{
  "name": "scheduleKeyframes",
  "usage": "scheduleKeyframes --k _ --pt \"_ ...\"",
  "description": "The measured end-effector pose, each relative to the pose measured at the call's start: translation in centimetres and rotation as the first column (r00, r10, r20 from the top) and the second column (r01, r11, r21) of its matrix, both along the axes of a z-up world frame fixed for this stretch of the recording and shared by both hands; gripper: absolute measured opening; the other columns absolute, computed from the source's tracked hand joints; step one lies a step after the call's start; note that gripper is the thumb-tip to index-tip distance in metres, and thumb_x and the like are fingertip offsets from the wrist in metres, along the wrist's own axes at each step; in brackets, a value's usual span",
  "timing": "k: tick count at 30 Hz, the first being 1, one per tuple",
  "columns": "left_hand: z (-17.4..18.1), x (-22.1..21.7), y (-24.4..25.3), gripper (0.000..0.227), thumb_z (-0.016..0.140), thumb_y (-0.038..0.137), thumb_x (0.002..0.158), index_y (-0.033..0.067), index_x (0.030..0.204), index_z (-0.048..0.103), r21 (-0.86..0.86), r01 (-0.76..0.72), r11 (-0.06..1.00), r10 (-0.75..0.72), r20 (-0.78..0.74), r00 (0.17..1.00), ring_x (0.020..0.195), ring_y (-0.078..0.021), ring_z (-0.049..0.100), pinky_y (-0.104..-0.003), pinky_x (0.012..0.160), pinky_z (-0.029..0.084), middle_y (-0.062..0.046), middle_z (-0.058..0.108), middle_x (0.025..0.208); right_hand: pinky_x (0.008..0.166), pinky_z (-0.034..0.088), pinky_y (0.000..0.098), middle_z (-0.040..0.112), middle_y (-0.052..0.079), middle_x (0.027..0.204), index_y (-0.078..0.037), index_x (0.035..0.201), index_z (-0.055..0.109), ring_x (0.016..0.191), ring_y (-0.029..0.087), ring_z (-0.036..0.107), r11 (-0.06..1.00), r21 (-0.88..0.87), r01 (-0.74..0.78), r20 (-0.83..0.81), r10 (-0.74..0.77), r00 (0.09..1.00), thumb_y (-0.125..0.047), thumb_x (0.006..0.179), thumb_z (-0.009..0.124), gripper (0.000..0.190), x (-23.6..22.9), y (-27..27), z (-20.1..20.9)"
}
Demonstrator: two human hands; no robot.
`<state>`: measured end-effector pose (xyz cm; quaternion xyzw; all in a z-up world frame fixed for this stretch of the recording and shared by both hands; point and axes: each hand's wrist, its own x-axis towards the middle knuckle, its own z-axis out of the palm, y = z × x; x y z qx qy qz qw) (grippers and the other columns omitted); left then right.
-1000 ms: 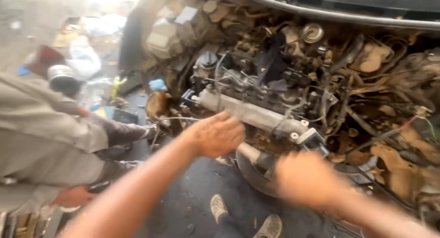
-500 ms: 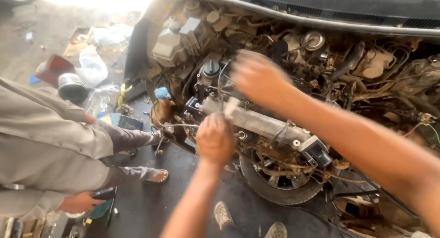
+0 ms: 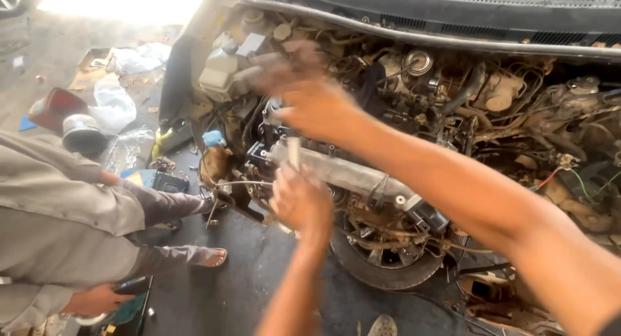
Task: The person cleans an oil filter cap, replaces its seal, and inserts a new filter before screwing it back onto the engine and tightening it with a wrench. They then work on the lower engine area, connecting hoses and tightening bolts on a compressor.
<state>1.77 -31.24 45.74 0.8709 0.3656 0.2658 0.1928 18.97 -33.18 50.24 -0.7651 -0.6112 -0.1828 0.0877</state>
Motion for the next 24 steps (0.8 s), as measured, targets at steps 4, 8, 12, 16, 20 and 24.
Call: scheduleKeyframes --k 4,8,12,16,20,24 --pt "-2.2 0.8 0.0 0.047 0.054 0.037 0.095 -0.0032 0.119 0.061 0.500 -0.454 0.738 0.371 0.262 0.891 0.100 -0.0304 0.066 -0.045 0.086 0.049 -0.017 0.067 0.110 0.123 0.017 0.0508 0.061 0.001 0.136 -0.023 0.102 0.074 0.132 0.023 0.052 0.991 -0.113 -0.067 0.194 0.088 0.977 -0.008 0.085 0.075 0.023 0.2 2.0 2.4" --pt "-1.0 -0.4 5.6 0.026 0.060 0.029 0.103 0.0030 0.106 0.063 0.436 0.328 0.838 -0.344 -0.046 0.938 0.085 -0.0298 0.064 -0.047 0.082 0.051 -0.010 0.065 0.087 0.121 0.032 0.0511 0.071 0.004 0.102 -0.012 0.094 0.071 0.114 0.023 0.065 0.991 -0.133 0.004 0.382 0.048 0.923 -0.016 0.088 0.070 0.007 -2.2 -6.2 3.2" --pt "1.7 1.7 10.3 0.009 0.061 0.018 0.096 0.0097 0.099 0.062 0.771 0.606 -0.195 -0.913 -0.369 0.176 0.094 -0.0268 0.067 -0.043 0.096 0.056 -0.005 0.064 0.093 0.059 0.057 0.0398 0.069 0.017 0.081 0.005 0.107 0.069 0.066 0.028 0.068 0.854 -0.024 0.521 0.423 -0.463 0.779 -0.021 0.080 0.058 0.040 -18.2 -16.2 -2.9" --pt "-2.0 2.1 10.3 0.009 0.060 0.017 0.099 0.0096 0.101 0.064 0.708 0.698 -0.103 -0.889 -0.381 0.255 0.096 -0.0263 0.067 -0.042 0.092 0.055 -0.007 0.066 0.097 0.055 0.054 0.0373 0.062 0.011 0.081 0.008 0.109 0.061 0.064 0.021 0.063 0.756 -0.458 0.467 -0.004 -0.527 0.850 -0.015 0.090 0.055 0.030 -19.3 -16.1 0.0" --pt "-0.8 -1.0 5.0 0.017 0.060 0.020 0.100 0.0089 0.109 0.069 0.521 0.634 0.571 -0.665 -0.160 0.730 0.099 -0.0280 0.066 -0.043 0.086 0.052 -0.010 0.071 0.104 0.102 0.042 0.0521 0.055 0.012 0.130 -0.008 0.112 0.066 0.118 0.030 0.051 0.898 -0.229 0.375 -0.022 -0.390 0.921 -0.020 0.090 0.064 0.025 -10.3 -10.4 4.7" --pt "-0.5 -0.4 -0.6 0.034 0.064 0.024 0.092 0.0014 0.117 0.067 0.050 -0.224 0.973 0.214 0.156 0.964 0.100 -0.0320 0.065 -0.050 0.082 0.047 -0.012 0.071 0.107 0.116 0.012 0.0672 0.037 0.003 0.166 -0.018 0.098 0.076 0.152 0.033 0.022 0.983 -0.185 -0.019 0.218 0.060 0.974 -0.011 0.078 0.077 0.021 -5.5 1.5 5.8"
